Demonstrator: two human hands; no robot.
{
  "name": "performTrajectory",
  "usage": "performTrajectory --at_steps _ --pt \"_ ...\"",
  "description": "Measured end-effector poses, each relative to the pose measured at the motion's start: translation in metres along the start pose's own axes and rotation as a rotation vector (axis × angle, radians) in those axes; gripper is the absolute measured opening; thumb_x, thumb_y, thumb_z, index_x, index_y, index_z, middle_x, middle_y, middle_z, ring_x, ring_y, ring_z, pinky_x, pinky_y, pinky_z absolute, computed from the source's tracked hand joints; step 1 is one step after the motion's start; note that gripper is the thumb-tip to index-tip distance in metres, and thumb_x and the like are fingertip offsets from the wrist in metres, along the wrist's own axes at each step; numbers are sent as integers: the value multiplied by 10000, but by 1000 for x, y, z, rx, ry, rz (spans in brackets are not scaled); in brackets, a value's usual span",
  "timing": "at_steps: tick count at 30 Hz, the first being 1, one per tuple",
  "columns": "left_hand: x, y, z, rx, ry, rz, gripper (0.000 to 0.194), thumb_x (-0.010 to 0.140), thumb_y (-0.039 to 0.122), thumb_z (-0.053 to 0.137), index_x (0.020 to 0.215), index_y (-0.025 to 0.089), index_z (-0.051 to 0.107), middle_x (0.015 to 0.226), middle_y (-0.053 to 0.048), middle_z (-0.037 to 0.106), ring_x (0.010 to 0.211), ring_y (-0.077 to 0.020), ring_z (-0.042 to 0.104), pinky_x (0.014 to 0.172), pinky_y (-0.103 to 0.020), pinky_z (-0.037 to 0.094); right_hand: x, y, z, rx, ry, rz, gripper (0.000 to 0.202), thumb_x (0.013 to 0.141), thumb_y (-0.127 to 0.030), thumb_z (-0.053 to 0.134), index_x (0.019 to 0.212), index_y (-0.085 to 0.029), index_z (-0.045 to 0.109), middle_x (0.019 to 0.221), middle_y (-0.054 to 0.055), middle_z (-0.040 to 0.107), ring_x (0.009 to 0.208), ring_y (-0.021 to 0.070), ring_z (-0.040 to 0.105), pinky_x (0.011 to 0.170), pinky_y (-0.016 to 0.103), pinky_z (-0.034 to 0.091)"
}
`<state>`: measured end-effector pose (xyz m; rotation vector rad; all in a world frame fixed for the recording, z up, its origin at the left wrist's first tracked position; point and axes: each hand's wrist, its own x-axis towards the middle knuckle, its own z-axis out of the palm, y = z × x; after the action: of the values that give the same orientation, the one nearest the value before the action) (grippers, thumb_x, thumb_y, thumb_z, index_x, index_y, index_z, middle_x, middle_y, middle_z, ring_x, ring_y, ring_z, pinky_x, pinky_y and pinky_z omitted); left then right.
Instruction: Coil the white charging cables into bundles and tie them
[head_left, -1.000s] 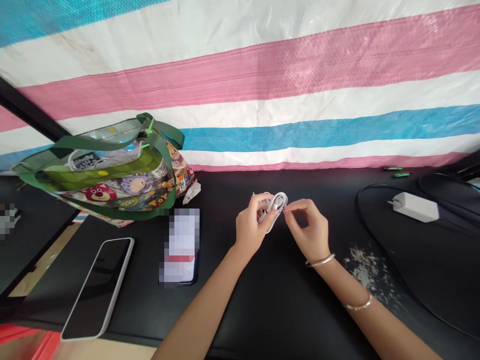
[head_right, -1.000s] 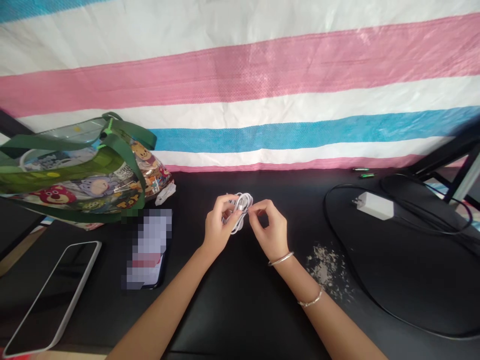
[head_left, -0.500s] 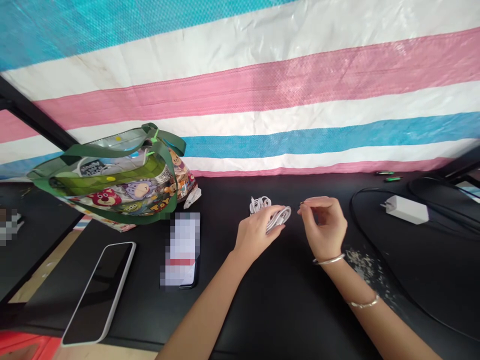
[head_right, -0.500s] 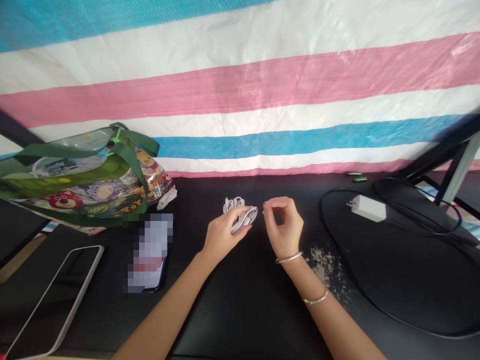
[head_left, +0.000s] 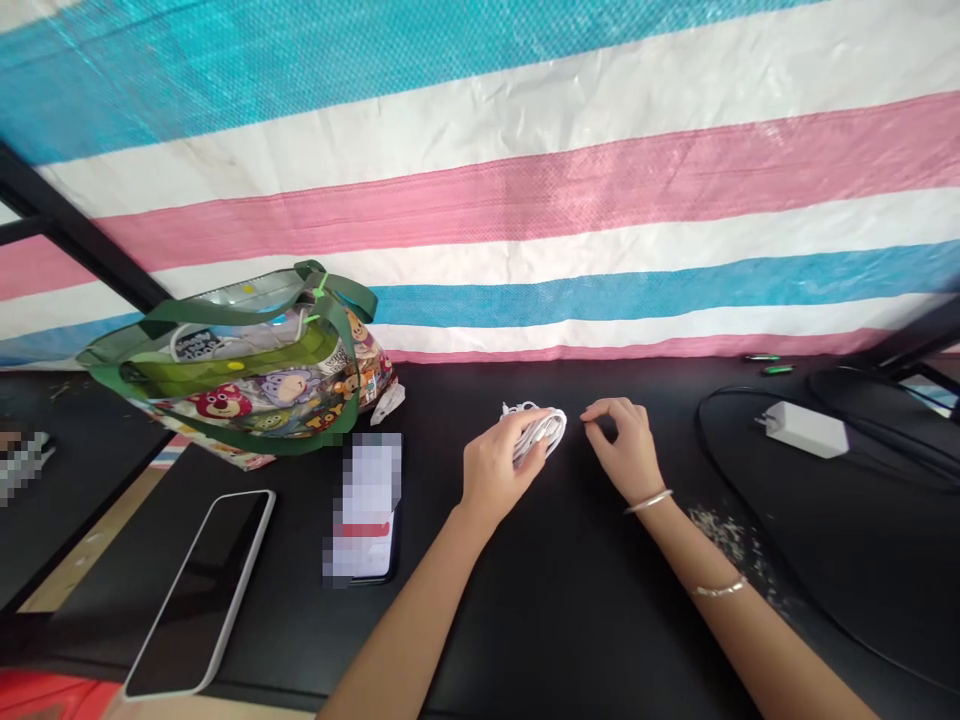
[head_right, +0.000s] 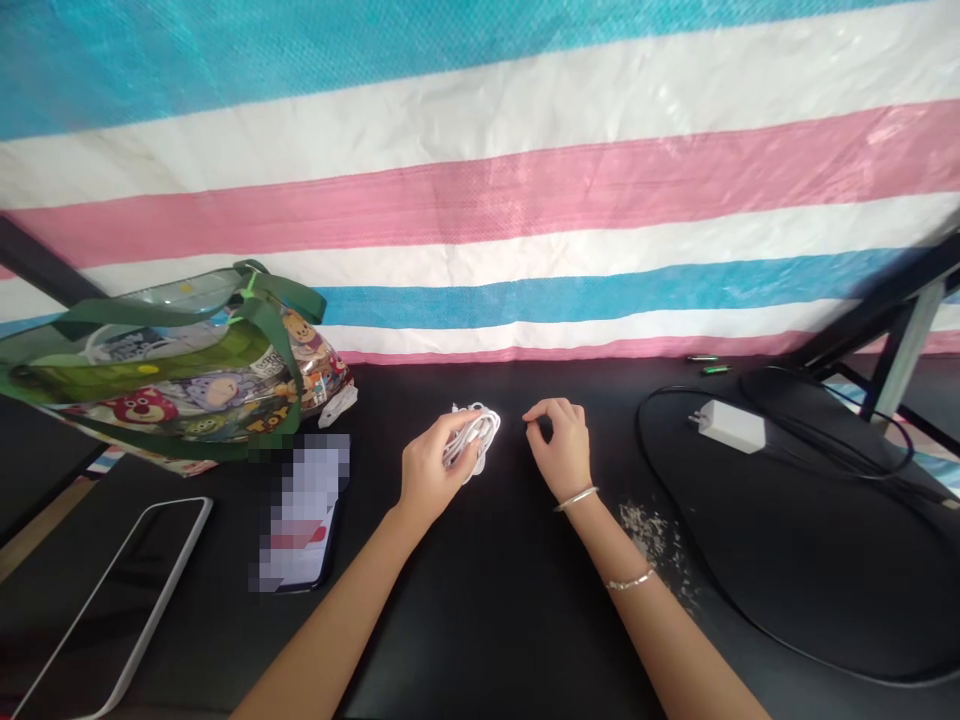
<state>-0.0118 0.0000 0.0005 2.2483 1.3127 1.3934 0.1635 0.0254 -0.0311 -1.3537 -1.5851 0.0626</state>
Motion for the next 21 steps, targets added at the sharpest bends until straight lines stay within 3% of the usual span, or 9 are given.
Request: performTrajectory --at_steps 4,7,11,17,21 --pt "-1 0 1 4 -1 -9 242 847 195 497 1039 237 638 978 -9 748 852 -146 712 748 -216 558 -2 -2 1 -57 -27 -9 183 682 -114 492 703 -265 593 746 31 657 755 263 544 631 387 410" --pt "-1 1 1 6 -4 -19 240 848 198 494 1034 237 641 973 -8 748 843 -145 712 731 -210 553 -1 -12 -3 39 -67 -13 162 733 -142 489 738 -266 593 743 26 658 739 251 561 661 396 433" --pt "-1 1 2 13 -28 -102 242 849 205 508 1051 250 633 1001 -3 741 878 -145 705 760 -220 548 -2 -28 -7 163 -143 -16 150 828 -210 459 769 -261 587 737 20 658 724 225 591 677 376 451" --pt "0 1 0 34 -14 -247 218 881 233 502 1064 239 619 984 -13 744 839 -157 709 712 -226 534 -10 -43 -2 124 -210 -81 114 858 -277 490 810 -252 590 748 16 672 732 219 610 738 398 451" --pt "1 2 -1 -15 -59 -263 211 879 243 523 1067 246 618 971 -10 744 825 -157 705 708 -227 524 -10 -46 -3 177 -254 -73 129 861 -345 526 808 -244 587 753 22 675 727 220 620 721 390 470"
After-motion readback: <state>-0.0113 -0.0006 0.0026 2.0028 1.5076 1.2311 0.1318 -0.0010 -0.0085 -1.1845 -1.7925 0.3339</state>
